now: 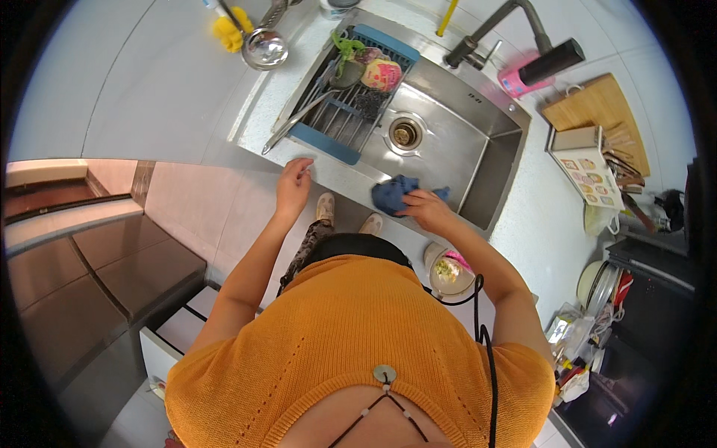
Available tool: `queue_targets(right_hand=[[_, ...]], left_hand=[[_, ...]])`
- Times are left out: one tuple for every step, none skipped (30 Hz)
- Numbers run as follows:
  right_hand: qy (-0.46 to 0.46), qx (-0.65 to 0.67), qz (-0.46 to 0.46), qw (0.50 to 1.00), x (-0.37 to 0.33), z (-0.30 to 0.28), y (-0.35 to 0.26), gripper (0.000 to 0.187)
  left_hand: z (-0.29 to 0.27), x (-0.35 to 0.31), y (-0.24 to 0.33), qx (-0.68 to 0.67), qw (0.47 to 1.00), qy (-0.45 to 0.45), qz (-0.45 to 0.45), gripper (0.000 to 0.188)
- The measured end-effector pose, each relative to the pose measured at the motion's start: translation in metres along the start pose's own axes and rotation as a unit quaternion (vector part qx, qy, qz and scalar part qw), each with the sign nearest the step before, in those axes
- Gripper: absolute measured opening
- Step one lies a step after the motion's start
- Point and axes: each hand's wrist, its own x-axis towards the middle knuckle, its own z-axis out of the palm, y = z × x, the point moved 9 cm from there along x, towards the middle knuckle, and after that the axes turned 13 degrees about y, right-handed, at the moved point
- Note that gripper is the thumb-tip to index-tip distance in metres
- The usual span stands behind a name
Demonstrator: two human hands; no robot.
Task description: The person washes a blue cloth under running water in a sink, wrings it out, and then uses it to wipe down a black stovetop and surrounding counter area.
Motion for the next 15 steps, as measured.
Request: queue_targets(right_hand=[[-0.001,-0.006,0.031,0.999,-0.02,-0.012,0.009,0.037],[0.002,-0.018,0.062,0.998,-0.041,-0.023,0.023,0.036],[0.004,-0.03,0.093,0.995,-0.059,-0.034,0.035,0.036],[0.021,-0.058,0.126,0.99,-0.076,-0.048,0.048,0.036],[0.039,-0.087,0.16,0.983,-0.091,-0.064,0.06,0.036],[0.061,-0.087,0.197,0.975,-0.102,-0.08,0.074,0.033],[0.08,-0.118,0.189,0.971,-0.109,-0.097,0.081,0.029],[0.093,-0.143,0.203,0.964,-0.112,-0.114,0.086,0.028],[0.107,-0.167,0.216,0.956,-0.113,-0.133,0.09,0.026],[0.139,-0.174,0.219,0.95,-0.113,-0.151,0.092,0.026],[0.169,-0.182,0.221,0.943,-0.111,-0.169,0.092,0.025],[0.199,-0.189,0.225,0.935,-0.112,-0.187,0.091,0.025],[0.214,-0.181,0.225,0.933,-0.111,-0.202,0.09,0.025],[0.228,-0.172,0.223,0.932,-0.109,-0.215,0.089,0.025],[0.243,-0.163,0.22,0.93,-0.106,-0.228,0.088,0.025]], left_hand=[[0.006,0.0,0.005,-0.003,1.0,-0.007,0.012,0.022],[0.014,0.0,0.01,-0.006,1.0,-0.015,0.025,0.022],[0.022,0.0,0.014,-0.01,0.999,-0.023,0.038,0.022],[0.03,-0.001,0.018,-0.019,0.998,-0.028,0.05,0.022],[0.04,-0.002,0.023,-0.028,0.997,-0.034,0.064,0.022],[0.048,-0.001,0.031,-0.037,0.995,-0.038,0.079,0.021],[0.056,-0.001,0.038,-0.034,0.994,-0.051,0.087,0.021],[0.063,-0.003,0.047,-0.03,0.993,-0.062,0.095,0.02],[0.069,-0.004,0.056,-0.025,0.992,-0.073,0.102,0.02],[0.075,-0.006,0.066,-0.023,0.99,-0.088,0.105,0.02],[0.081,-0.008,0.076,-0.022,0.989,-0.103,0.106,0.02],[0.089,-0.011,0.084,-0.021,0.987,-0.119,0.108,0.02],[0.098,-0.013,0.092,-0.024,0.984,-0.129,0.122,0.02],[0.106,-0.014,0.098,-0.027,0.981,-0.138,0.135,0.02],[0.114,-0.014,0.106,-0.03,0.977,-0.145,0.15,0.02]])
